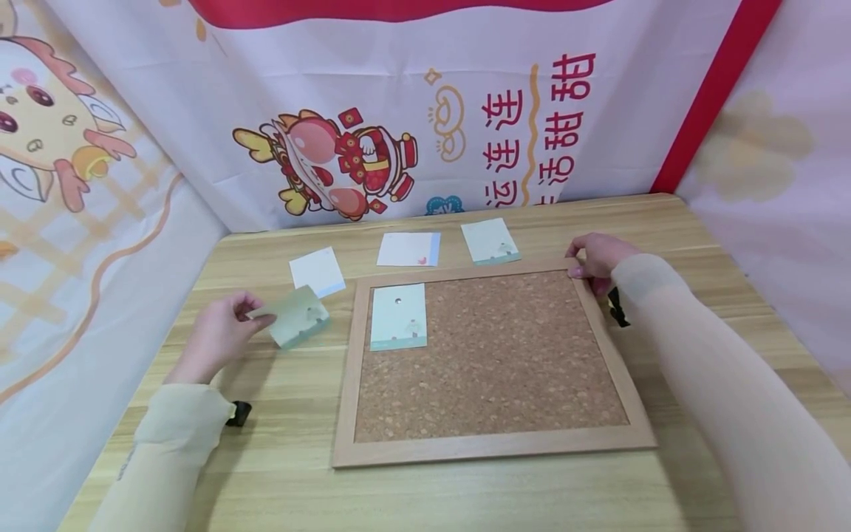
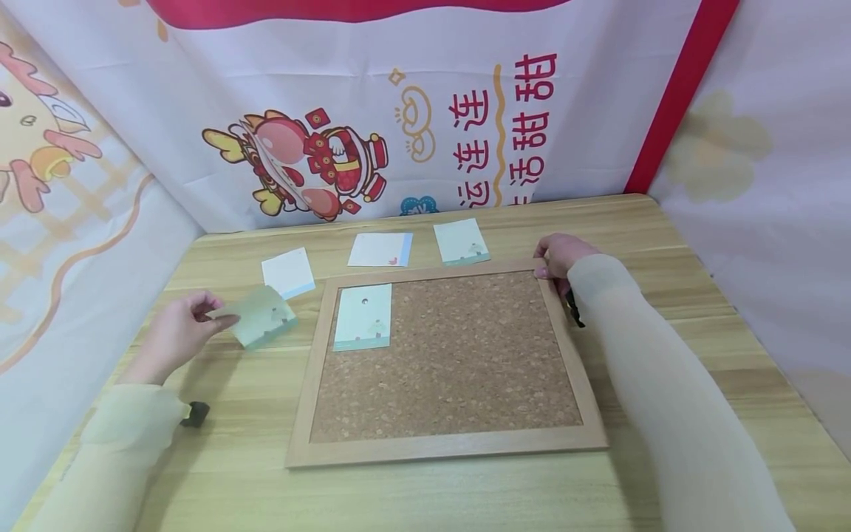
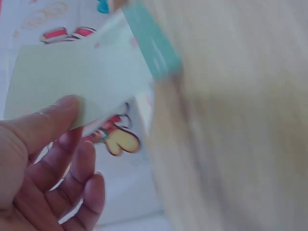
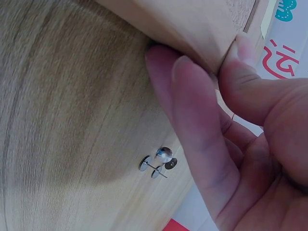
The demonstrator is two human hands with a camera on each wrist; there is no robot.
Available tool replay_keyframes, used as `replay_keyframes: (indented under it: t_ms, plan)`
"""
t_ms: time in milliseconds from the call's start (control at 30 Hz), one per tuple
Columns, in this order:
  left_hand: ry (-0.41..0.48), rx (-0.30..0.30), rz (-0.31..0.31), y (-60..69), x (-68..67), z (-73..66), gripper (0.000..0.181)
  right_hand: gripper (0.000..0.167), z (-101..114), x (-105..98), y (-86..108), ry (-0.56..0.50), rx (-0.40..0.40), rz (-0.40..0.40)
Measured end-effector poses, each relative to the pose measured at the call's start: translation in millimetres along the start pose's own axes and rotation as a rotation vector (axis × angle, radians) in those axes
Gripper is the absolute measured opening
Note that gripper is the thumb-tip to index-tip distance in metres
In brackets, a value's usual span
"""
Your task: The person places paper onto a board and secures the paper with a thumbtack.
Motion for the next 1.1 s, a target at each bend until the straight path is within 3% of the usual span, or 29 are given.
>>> replay_keyframes:
  t_ms: [233, 367, 500, 633, 867, 1100]
  plan:
    - [0.034, 0.085, -0.126, 0.2, -14.7, -44.8, 0.022, 0.027, -3, 4, 0.6, -0.031, 0.002, 0.004]
    - [0.087, 0.108, -0.158, 2.5, -15.3, -68.7, 0.021, 0.027, -4, 4, 0.2, -0.037, 0.000, 0.003]
    - [0.139, 0.189, -0.168, 5.8, -11.4, -96.9, 0.017, 0.027, -5, 5, 0.2, -0.041, 0.000, 0.004]
    - [0.144, 0.320, -0.160, 10.8, -4.7, -128.9, 0.013, 0.027, -7, 5, 0.1, -0.049, 0.010, 0.005]
    - [0.095, 0.667, -0.146, 32.4, 10.2, -191.6, 0.027, 0.028, -6, 4, -0.5, -0.051, 0.025, 0.009]
    - [0.069, 0.906, -0.126, 58.7, 32.7, -235.4, 0.023, 0.028, -4, 2, 1.2, -0.062, 0.020, -0.002]
Point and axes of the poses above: each hand's wrist, its own y-axis away from the middle knuckle, its own x-axis out of the palm, z = x × y, the point moved 10 cm from there along -y, towards the middle knuckle, and after that the axes turned 7 degrees about y, right-handed, at the moved point
